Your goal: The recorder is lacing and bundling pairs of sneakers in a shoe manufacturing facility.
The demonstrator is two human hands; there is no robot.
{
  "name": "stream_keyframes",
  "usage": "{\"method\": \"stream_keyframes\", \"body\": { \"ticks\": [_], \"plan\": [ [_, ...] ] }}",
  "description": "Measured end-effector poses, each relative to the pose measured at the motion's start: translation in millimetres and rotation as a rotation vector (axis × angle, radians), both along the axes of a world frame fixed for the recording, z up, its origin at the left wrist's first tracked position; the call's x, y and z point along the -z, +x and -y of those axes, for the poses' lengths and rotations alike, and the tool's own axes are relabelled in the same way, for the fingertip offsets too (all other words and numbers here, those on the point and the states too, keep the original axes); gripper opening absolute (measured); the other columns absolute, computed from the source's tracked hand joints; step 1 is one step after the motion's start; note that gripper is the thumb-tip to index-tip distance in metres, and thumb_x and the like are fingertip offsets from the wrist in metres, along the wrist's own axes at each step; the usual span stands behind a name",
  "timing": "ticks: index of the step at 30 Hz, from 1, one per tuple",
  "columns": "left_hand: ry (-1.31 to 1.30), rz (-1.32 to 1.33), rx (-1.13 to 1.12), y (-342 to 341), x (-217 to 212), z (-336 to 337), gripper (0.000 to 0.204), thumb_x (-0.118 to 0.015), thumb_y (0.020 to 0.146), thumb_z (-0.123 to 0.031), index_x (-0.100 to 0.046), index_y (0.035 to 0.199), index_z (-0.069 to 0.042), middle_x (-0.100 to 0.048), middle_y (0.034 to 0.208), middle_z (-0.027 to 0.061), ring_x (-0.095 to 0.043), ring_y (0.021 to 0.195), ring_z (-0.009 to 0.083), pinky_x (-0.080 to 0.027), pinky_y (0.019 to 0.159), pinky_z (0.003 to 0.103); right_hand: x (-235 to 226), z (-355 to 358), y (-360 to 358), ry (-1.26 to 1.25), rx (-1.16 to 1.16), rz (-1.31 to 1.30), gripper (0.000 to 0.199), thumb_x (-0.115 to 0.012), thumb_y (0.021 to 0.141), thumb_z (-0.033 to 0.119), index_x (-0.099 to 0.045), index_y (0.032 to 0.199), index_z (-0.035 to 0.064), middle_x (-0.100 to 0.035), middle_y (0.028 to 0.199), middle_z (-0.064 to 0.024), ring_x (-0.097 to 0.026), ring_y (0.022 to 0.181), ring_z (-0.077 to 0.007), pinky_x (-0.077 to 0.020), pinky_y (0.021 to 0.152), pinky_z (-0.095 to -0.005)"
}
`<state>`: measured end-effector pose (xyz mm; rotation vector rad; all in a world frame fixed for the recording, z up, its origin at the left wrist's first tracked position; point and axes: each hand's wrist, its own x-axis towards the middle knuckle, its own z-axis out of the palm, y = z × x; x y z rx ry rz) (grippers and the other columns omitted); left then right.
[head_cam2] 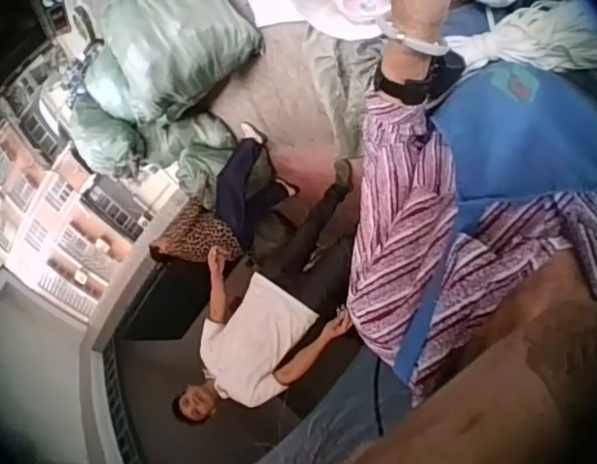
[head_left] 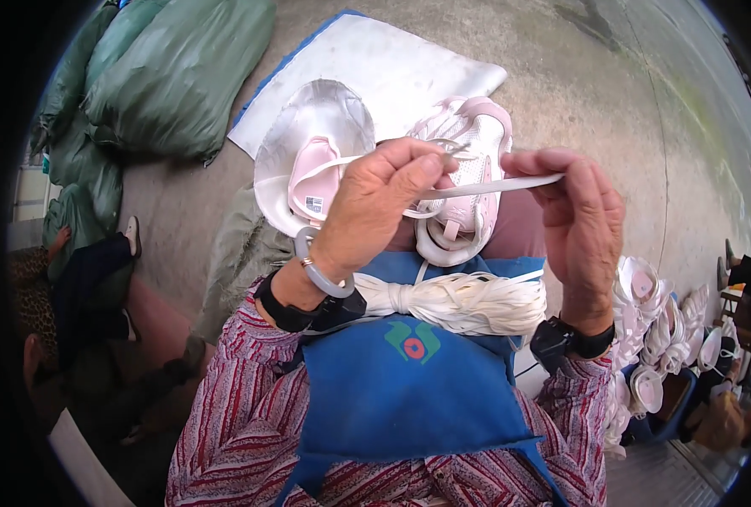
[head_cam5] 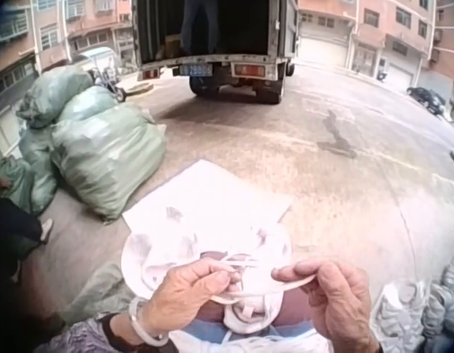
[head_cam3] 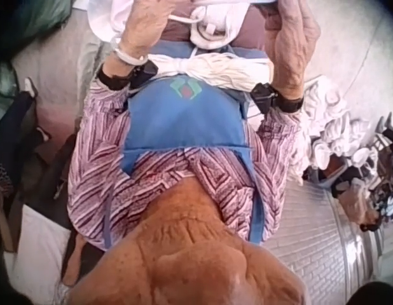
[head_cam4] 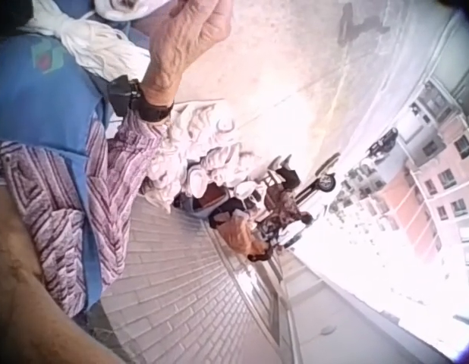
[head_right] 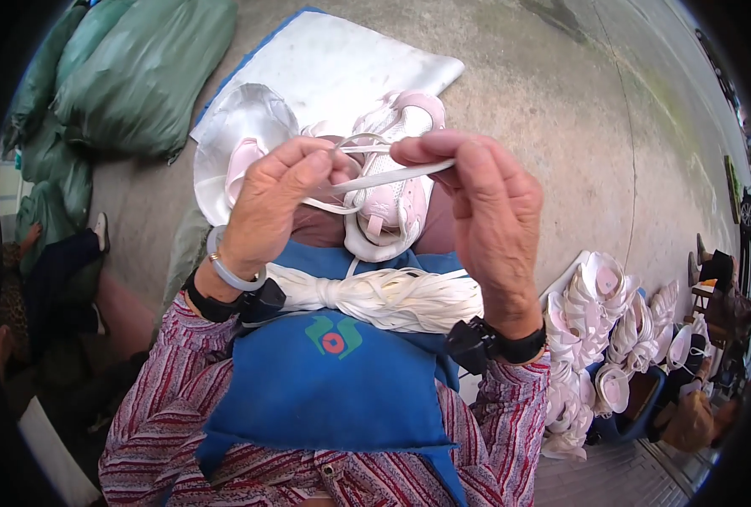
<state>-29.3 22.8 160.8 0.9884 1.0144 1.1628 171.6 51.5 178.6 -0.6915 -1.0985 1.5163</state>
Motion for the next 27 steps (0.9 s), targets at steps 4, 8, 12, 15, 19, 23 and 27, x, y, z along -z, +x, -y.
{"method": "stream_keyframes", "body": {
  "ticks": [4, 8, 12, 15, 19, 23, 27],
  "plan": [
    [0.431, -0.277, -0.399, -83.0, -41.3, -3.3, 0.022, -0.047, 0.094, -0.016, -0.058, 0.102, 0.002, -0.06, 0.08, 0.0051, -0.056, 0.082, 0.0102, -0.041, 0.084, 0.025, -49.0, -5.0, 124.7, 0.072, 0.127, -0.235, 0.027, -0.038, 0.097, 0.013, -0.047, 0.111, -0.0086, -0.031, 0.063, 0.0032, -0.031, 0.045, -0.0043, -0.0369, 0.04, -0.0181],
    [0.602, -0.352, -1.079, -189.1, -97.6, 30.9, 0.026, -0.045, 0.094, -0.011, -0.052, 0.112, 0.006, -0.06, 0.081, 0.0111, -0.059, 0.095, 0.0257, -0.043, 0.089, 0.034, -105.7, 29.7, 329.8, 0.49, 0.522, -0.056, 0.032, -0.028, 0.093, -0.006, -0.032, 0.123, -0.0126, -0.027, 0.071, -0.0018, -0.029, 0.057, -0.0112, -0.0273, 0.05, -0.0263],
    [0.728, -0.264, -0.947, -267.8, -98.6, 71.6, 0.025, -0.043, 0.093, -0.006, -0.049, 0.114, 0.006, -0.058, 0.086, 0.0127, -0.059, 0.093, 0.0269, -0.044, 0.084, 0.035, -81.2, 56.2, 444.2, 0.544, 0.783, 0.412, 0.037, -0.034, 0.092, 0.0, -0.032, 0.129, -0.0055, -0.036, 0.07, -0.0041, -0.037, 0.059, -0.0117, -0.0333, 0.051, -0.0257],
    [0.717, -0.117, -0.697, -238.5, -85.6, 54.2, 0.023, -0.043, 0.092, -0.005, -0.05, 0.113, 0.004, -0.057, 0.085, 0.0108, -0.056, 0.076, 0.0197, -0.044, 0.072, 0.03, -71.9, 53.7, 455.3, 0.522, 0.659, 0.444, 0.04, -0.039, 0.092, 0.003, -0.032, 0.131, -0.0018, -0.04, 0.069, -0.0047, -0.039, 0.057, -0.0115, -0.0351, 0.05, -0.0244],
    [0.346, -0.075, -0.36, -119.6, -38.2, 0.4, 0.024, -0.046, 0.09, -0.005, -0.053, 0.111, 0.004, -0.055, 0.083, 0.0049, -0.038, 0.053, 0.0039, -0.032, 0.049, 0.019, -7.7, -7.4, 195.1, 0.088, 1.004, 0.639, 0.027, -0.046, 0.094, 0.013, -0.057, 0.117, 0.0031, -0.037, 0.057, 0.0095, -0.026, 0.044, 0.0017, -0.0194, 0.037, -0.0167],
    [0.08, -0.421, -0.123, -39.8, 6.6, -21.1, 0.024, -0.049, 0.093, -0.014, -0.058, 0.109, 0.001, -0.062, 0.088, 0.003, -0.043, 0.056, -0.0001, -0.034, 0.05, 0.015, 45.5, -17.0, 75.0, 0.224, 0.333, 0.955, 0.024, -0.045, 0.088, 0.004, -0.062, 0.105, 0.001, -0.056, 0.08, -0.0026, -0.052, 0.075, -0.0101, -0.0418, 0.068, -0.0233],
    [0.317, -0.779, 0.001, -18.9, 53.1, -51.5, 0.028, -0.052, 0.092, -0.02, -0.059, 0.109, 0.001, -0.065, 0.096, 0.0093, -0.06, 0.087, 0.0147, -0.047, 0.075, 0.025, 51.2, -20.0, 12.9, 0.379, 0.187, 1.074, 0.02, -0.052, 0.082, 0.006, -0.063, 0.099, 0.0023, -0.057, 0.081, -0.0135, -0.059, 0.076, -0.026, -0.0462, 0.069, -0.0324]
  ]
}}
